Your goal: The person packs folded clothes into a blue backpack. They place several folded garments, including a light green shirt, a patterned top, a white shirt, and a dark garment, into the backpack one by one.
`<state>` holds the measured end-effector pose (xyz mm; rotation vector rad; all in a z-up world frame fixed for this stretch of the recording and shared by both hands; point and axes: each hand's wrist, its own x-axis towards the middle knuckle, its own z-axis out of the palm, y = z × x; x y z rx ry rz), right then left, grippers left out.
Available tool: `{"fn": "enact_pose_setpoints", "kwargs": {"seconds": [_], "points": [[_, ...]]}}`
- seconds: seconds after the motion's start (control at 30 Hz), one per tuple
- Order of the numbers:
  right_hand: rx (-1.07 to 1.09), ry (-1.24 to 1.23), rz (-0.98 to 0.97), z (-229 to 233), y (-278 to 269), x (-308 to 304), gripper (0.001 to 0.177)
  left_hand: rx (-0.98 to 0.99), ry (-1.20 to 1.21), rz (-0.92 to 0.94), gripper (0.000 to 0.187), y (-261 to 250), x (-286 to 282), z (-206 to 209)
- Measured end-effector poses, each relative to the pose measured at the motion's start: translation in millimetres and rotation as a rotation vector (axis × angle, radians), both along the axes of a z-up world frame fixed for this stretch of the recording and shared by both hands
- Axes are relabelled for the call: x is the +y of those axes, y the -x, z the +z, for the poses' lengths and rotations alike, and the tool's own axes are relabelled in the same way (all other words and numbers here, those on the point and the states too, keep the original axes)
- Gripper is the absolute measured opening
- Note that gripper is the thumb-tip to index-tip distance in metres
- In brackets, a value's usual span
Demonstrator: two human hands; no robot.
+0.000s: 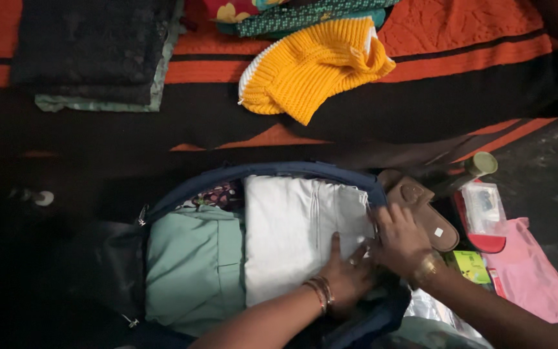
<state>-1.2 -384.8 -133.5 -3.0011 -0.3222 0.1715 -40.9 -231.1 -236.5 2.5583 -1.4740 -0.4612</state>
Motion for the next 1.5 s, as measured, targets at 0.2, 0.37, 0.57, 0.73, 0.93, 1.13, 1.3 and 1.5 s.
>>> {"fn": "enact_pose_setpoints", "kwargs": {"seconds": [0.2,0.37,0.57,0.73,0.93,1.13,1.3,1.5], "points": [[0.042,0.476,-0.123,-11.4,-22.6,1.7,0.049,-0.114,0.355,0.364,0.086,-24.1,27.5,4.4],[-0.076,0.276,-0.131,5.6,-41.9,-15.5,0.042,0.016,0.203,0.320,0.096,-38.6,19.0,35.9],[-0.195,0.221,-0.101,5.9,-62.4,-5.2,0.037,0.096,0.047,0.228,0.098,-68.1,9.1,46.7],[-0.004,-0.244,0.124,-41.0,-18.5,5.4,0.059,0.015,0.453,0.358,0.061,-77.5,61.0,26.1],[0.288,-0.304,-0.503,-95.8,-15.1,7.6,0.126,-0.293,0.419,1.168,0.075,-64.2,114.8,26.6],[0.509,-0.756,-0.809,-69.0,-36.6,10.6,0.084,-0.004,0.519,1.498,0.074,-61.8,132.1,19.2],[0.680,-1.252,-0.753,-54.0,-25.6,4.6,0.073,-0.037,0.593,1.438,0.067,-54.8,136.1,5.4],[0.755,-0.893,-0.601,-40.3,-30.8,-0.8,0.075,0.056,0.396,1.368,0.079,-44.3,132.6,2.3]]}}
